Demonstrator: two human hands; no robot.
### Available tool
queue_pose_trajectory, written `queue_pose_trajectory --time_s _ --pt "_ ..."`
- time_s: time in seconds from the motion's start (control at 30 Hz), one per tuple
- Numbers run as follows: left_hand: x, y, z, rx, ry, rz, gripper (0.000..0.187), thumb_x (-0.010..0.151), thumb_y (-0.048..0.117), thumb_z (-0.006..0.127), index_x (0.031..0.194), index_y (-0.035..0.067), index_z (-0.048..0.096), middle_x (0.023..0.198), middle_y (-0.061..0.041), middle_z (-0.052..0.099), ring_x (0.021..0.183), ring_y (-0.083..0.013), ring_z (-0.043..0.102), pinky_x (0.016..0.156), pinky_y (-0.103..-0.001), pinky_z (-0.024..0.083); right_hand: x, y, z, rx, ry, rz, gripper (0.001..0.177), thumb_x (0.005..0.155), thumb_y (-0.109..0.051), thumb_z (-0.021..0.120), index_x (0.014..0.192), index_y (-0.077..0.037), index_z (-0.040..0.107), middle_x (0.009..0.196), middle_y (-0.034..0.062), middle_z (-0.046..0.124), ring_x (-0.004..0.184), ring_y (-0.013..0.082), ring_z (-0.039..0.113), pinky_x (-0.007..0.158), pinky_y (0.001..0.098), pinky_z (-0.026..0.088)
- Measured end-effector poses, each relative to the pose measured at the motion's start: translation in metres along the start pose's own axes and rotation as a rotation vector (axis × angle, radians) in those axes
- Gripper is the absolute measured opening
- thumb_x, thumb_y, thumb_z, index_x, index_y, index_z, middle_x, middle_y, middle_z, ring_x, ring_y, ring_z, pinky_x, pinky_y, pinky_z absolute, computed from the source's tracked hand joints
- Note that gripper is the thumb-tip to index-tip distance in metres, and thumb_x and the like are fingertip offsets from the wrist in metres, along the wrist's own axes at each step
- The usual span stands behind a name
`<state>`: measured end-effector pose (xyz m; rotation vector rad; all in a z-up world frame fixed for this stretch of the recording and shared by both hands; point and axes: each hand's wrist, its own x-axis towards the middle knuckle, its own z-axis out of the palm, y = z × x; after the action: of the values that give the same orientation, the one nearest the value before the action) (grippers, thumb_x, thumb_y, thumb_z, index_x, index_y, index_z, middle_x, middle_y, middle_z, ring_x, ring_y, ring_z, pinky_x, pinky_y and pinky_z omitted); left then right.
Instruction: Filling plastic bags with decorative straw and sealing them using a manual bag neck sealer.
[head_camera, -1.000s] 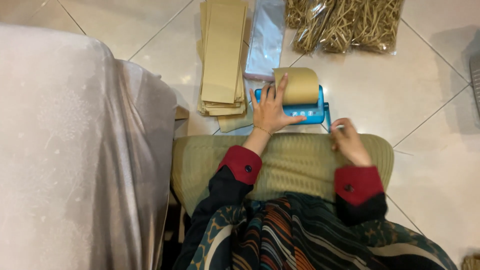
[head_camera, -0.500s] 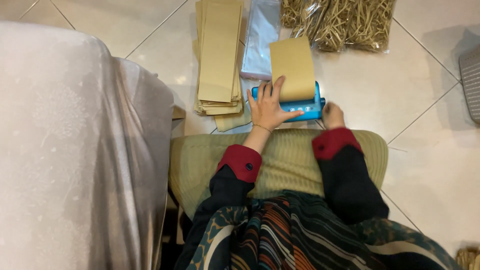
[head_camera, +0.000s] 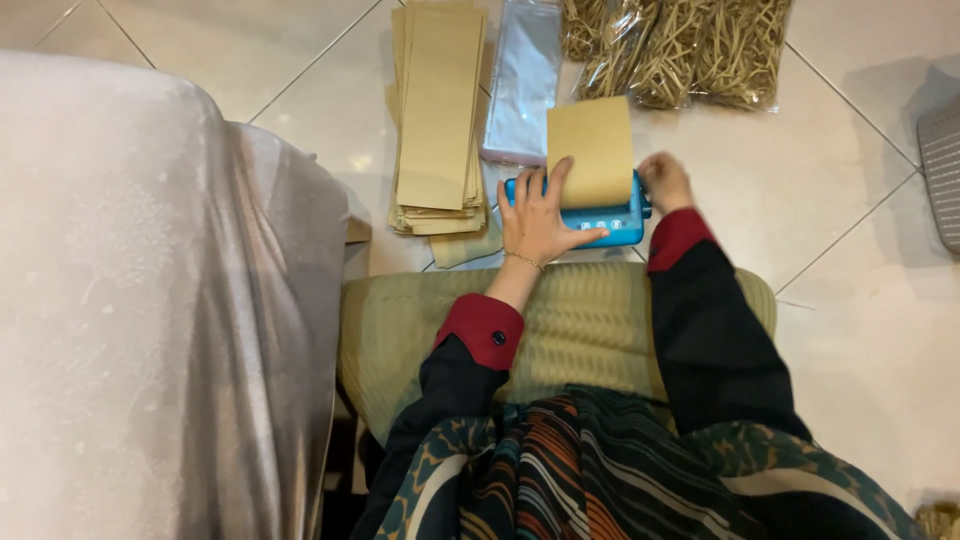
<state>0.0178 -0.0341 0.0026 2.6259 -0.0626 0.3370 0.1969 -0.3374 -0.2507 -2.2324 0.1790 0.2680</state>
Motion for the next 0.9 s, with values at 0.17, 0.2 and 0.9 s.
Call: queue_pose_trajectory --time_s 0.17,0.2,0.9 --pt "0.002 -0.004 0.003 -0.016 -0.048 -0.030 0.126 0.058 0.097 0.061 0.161 0.034 0.025 0.139 -0.014 0.057 0.140 -0.0303 0.045 0.109 -0.068 0.026 -0.179 -0.054 -0.028 -0.090 -0.065 0.133 0.024 0.106 -0.010 0.051 0.129 -0.016 0.056 0.103 0.0272 0.068 0.082 0.0396 0.070 0.068 0.0475 0.060" --pt "0.002 -0.005 0.008 0.002 -0.061 -0.026 0.127 0.058 0.097 0.061 0.162 0.035 0.022 0.136 -0.012 0.057 0.139 -0.0294 0.046 0.109 -0.068 0.026 -0.203 -0.060 -0.043 -0.133 -0.031 0.142 0.019 0.106 -0.012 0.056 0.122 -0.023 0.057 0.089 0.0175 0.072 0.065 0.0278 0.073 0.061 0.0394 0.060" --pt "0.003 -0.003 0.003 0.043 -0.104 0.000 0.107 0.064 0.096 0.056 0.150 0.036 0.038 0.133 -0.011 0.055 0.138 -0.0307 0.045 0.109 -0.068 0.023 -0.200 -0.052 -0.066 -0.192 -0.110 0.146 0.020 0.108 -0.016 0.055 0.126 -0.016 0.064 0.085 0.0180 0.072 0.067 0.0287 0.074 0.069 0.0442 0.059"
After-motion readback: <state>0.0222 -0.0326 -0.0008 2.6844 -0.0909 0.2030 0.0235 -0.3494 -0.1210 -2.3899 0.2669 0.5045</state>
